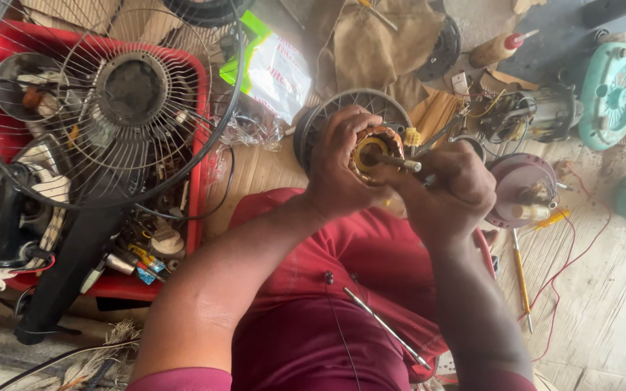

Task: The person sits on the floor and works on a disassembled electric motor. They use a screwdriver to adjust components inside the stator, then insert a metal shaft and a plastic part into the assembly. The person also uses a file to smooth the end of the metal shaft.

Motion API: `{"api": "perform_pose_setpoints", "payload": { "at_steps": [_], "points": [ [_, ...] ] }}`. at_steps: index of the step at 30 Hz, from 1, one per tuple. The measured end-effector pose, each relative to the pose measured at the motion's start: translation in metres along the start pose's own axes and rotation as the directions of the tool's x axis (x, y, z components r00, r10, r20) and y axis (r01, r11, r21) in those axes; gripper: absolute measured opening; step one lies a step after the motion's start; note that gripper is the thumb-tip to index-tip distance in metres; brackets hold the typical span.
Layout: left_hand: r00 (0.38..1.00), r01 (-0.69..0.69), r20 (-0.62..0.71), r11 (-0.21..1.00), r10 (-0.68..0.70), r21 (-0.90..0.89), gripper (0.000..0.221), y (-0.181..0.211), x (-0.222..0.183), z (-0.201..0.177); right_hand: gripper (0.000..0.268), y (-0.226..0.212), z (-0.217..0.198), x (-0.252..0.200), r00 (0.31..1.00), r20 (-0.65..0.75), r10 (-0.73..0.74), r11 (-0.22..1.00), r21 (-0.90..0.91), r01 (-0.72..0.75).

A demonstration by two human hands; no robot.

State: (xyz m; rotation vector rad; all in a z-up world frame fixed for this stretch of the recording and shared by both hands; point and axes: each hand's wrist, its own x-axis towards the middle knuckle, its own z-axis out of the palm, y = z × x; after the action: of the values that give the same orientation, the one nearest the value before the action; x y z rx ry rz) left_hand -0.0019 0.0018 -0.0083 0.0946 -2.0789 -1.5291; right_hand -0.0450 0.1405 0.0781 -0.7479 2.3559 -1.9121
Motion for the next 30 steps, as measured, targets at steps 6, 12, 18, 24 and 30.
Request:
{"api": "perform_pose_setpoints", "payload": {
  "at_steps": [6,12,18,24,30],
  "points": [
    [1.0,-0.017,0.017,1.0,0.017,0.025,0.084,0.0,-0.001,-0.001,0.034,-0.023,-0.014,0.012,0.964,0.249,0.09,0.987,-0.148,-0.054],
    [1.0,-0.011,0.013,1.0,0.011,-0.004,0.081,0.0,-0.002,-0.001,0.026,-0.026,-0.006,0.01,0.991,0.117,0.063,0.947,-0.32,-0.022],
    [1.0,-0.018,0.011,1.0,0.018,0.017,0.085,-0.001,-0.002,0.001,0.03,-0.016,-0.008,0.008,0.974,0.228,-0.017,0.991,-0.128,0.047],
    [1.0,-0.012,0.029,1.0,0.011,0.02,0.081,-0.004,-0.005,0.0,0.024,-0.01,-0.013,0.006,0.971,0.237,-0.042,0.966,-0.239,0.1],
    [1.0,-0.02,0.002,1.0,0.02,0.009,0.083,-0.003,-0.001,0.002,0.034,-0.022,0.011,0.013,0.999,-0.035,0.04,0.996,-0.075,-0.043]
  ]
}}
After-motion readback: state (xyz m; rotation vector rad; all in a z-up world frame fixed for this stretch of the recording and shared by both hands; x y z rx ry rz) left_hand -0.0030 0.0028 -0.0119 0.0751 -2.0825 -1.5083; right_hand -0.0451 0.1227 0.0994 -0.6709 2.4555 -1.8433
